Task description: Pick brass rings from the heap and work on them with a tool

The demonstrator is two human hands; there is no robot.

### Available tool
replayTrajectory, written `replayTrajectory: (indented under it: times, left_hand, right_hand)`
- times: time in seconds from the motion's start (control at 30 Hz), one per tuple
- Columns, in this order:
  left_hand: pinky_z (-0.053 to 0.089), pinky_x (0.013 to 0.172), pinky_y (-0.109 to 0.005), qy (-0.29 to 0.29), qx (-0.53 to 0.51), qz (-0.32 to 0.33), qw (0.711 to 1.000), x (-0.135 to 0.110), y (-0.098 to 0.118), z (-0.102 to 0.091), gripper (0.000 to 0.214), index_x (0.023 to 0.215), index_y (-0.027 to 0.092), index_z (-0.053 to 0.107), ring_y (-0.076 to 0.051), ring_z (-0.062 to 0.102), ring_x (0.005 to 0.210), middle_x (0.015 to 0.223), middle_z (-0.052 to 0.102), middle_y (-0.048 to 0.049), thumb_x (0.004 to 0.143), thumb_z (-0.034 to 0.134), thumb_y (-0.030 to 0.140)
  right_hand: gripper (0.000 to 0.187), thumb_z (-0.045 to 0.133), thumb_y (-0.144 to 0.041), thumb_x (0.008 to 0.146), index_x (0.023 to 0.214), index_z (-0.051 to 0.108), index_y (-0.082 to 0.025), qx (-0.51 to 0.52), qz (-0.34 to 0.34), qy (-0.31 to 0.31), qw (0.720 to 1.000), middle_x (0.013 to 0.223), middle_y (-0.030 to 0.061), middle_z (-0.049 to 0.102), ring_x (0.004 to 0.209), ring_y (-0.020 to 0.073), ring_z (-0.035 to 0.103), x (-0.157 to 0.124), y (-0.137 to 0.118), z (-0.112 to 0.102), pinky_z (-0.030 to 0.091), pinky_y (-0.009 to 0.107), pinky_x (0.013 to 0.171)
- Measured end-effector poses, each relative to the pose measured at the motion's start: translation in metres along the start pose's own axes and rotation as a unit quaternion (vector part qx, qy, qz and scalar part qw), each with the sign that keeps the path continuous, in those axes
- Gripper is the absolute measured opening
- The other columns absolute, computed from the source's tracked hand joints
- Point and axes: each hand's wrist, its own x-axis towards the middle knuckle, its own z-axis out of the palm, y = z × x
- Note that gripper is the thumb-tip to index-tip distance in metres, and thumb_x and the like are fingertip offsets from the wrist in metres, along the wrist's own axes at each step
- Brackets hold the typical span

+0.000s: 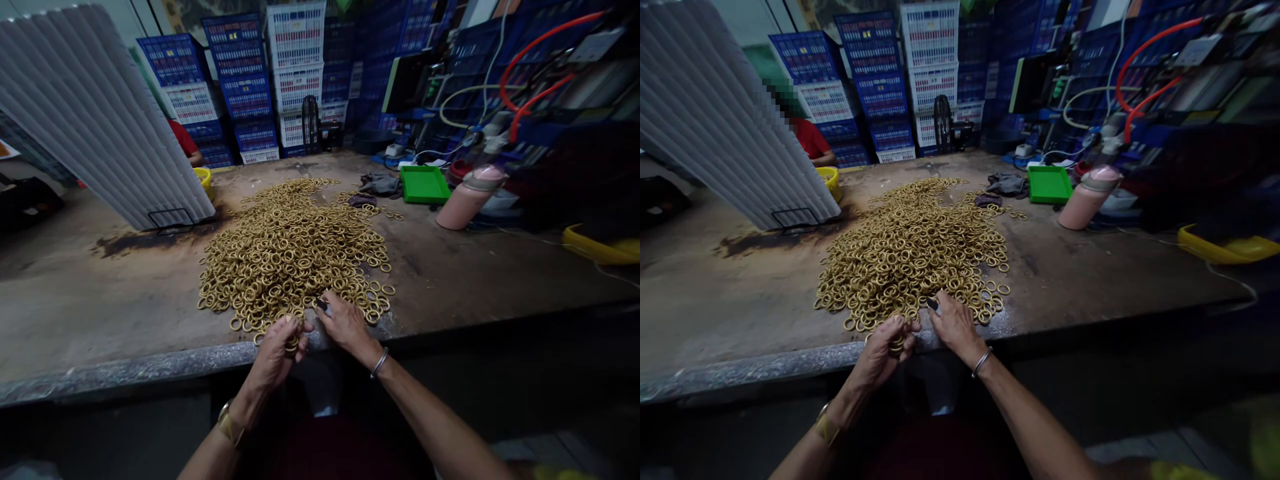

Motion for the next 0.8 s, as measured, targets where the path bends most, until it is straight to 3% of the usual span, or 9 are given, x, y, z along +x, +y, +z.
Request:
replayTrajectory:
  times: [0.3,0.43,0.6,0.8]
  left_hand:
    - [0.036,0.042,-0.016,-0.017,-0.098,-0.043,0.994,-0.003,0.001,-0.006,0.024,0.092,0.016,0.053,-0.008,0.052,0.056,0.071,0.058,-0.0008,0.072,0.062,0.026]
    - [0.034,0.039,-0.015,-0.009,-0.124,-0.055,0.991,-0.002,-0.005,-0.006,0.022,0.082,0.014,0.056,-0.009,0.054,0.056,0.072,0.058,-0.0025,0.072,0.062,0.032]
    - [0.033,0.034,-0.015,0.014,-0.13,-0.032,0.991,0.008,-0.013,-0.005,0.026,0.068,0.013,0.051,-0.009,0.054,0.052,0.069,0.058,-0.0039,0.065,0.067,0.033]
    - [0.031,0.033,-0.015,0.041,-0.056,0.013,0.998,0.015,-0.017,0.001,0.032,0.068,0.013,0.05,-0.006,0.047,0.042,0.061,0.056,-0.002,0.063,0.066,0.04]
  right_hand:
    - [0.018,0.044,-0.036,0.085,0.095,0.048,-0.021,-0.073,0.027,-0.039,0.996,0.079,0.0035,0.065,0.072,0.0175,0.061,0.003,-0.011,-0.001,0.026,0.025,0.055]
    - [0.013,0.043,-0.032,0.085,0.089,0.05,-0.021,-0.066,0.027,-0.057,0.996,0.078,0.0048,0.066,0.071,0.0179,0.062,0.004,-0.011,-0.002,0.027,0.025,0.055]
    - [0.02,0.039,-0.036,0.085,0.092,0.051,-0.021,-0.068,0.013,-0.065,0.996,0.074,0.007,0.068,0.069,0.0214,0.064,0.011,-0.001,0.007,0.029,0.026,0.053]
    - [0.015,0.038,-0.028,0.083,0.089,0.051,-0.023,-0.062,0.012,-0.055,0.996,0.067,0.0049,0.067,0.064,0.0217,0.064,0.014,0.01,0.018,0.029,0.026,0.05]
